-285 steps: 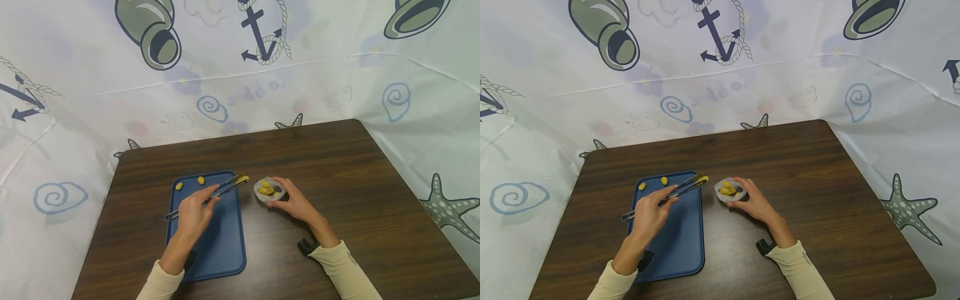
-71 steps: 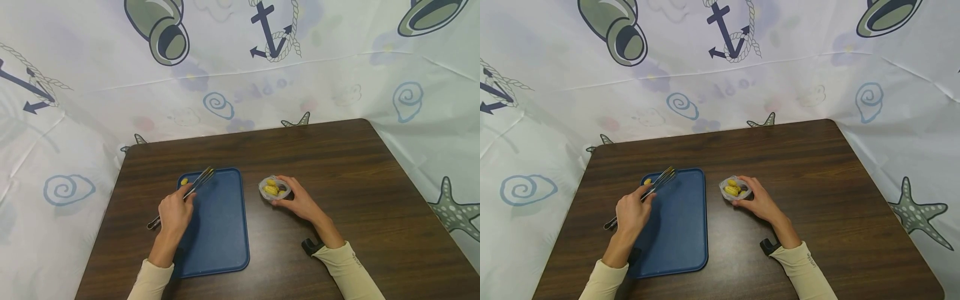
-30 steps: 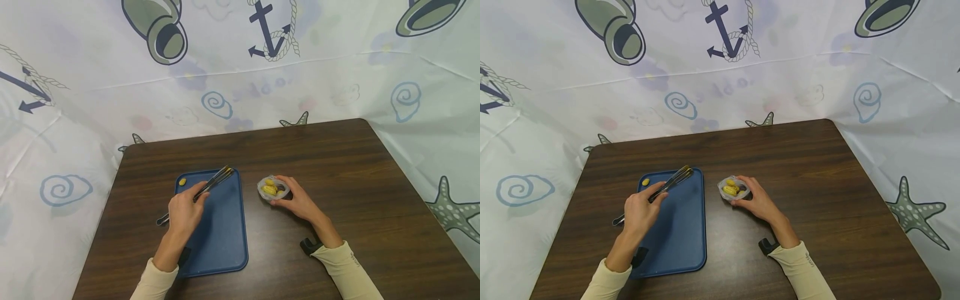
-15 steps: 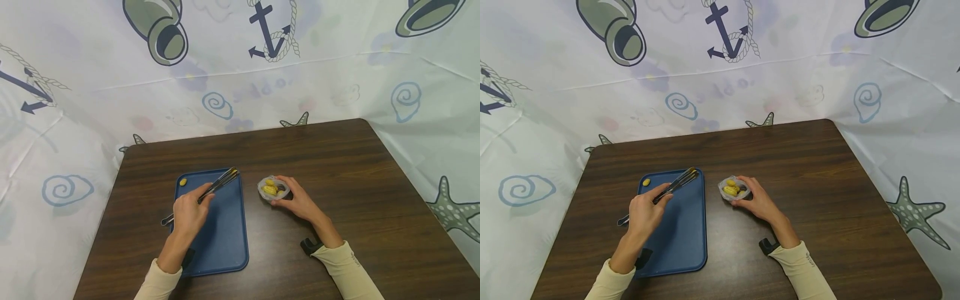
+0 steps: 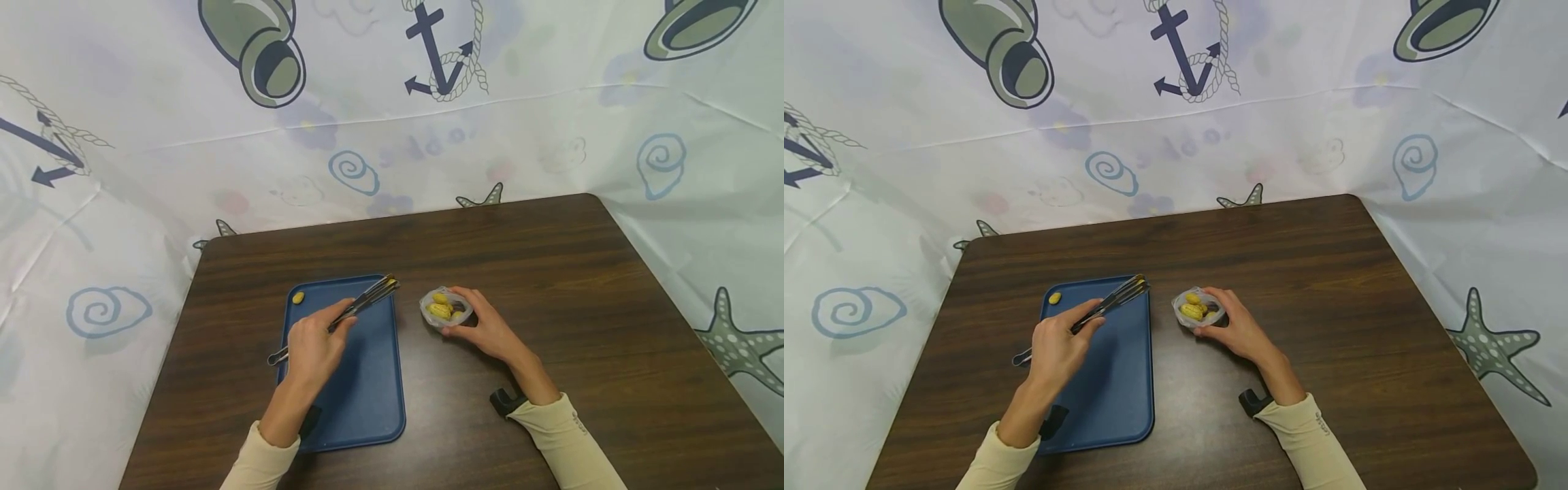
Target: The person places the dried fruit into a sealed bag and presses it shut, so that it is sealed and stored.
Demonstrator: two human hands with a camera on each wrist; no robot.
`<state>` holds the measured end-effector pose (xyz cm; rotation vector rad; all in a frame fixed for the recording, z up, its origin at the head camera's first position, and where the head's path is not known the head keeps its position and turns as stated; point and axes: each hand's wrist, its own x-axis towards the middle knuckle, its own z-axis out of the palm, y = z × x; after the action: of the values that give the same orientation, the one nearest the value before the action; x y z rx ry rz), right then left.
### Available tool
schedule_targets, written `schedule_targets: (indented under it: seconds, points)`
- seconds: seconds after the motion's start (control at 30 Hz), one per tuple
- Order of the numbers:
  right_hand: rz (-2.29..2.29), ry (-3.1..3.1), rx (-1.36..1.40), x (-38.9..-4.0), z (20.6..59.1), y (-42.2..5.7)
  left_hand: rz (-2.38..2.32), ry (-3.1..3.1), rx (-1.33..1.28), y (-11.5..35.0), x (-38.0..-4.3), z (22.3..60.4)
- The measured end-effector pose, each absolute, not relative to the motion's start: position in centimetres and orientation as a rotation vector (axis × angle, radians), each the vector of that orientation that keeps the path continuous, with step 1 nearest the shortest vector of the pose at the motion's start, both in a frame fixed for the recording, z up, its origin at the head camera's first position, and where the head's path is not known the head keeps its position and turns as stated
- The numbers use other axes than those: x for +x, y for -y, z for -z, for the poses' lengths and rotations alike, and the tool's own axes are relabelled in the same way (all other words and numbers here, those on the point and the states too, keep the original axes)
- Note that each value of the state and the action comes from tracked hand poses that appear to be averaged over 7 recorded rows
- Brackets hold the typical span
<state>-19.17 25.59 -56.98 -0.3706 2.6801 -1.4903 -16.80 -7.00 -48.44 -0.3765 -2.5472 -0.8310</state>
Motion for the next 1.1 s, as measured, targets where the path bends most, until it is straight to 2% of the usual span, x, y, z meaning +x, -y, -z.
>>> schedule_targets:
  seconds: [1.1]
  points:
    - [1.491, -2.682, -0.376, -19.2, 57.0, -25.6, 0.867, 2.549, -0.486, 4.7, -16.1, 47.7]
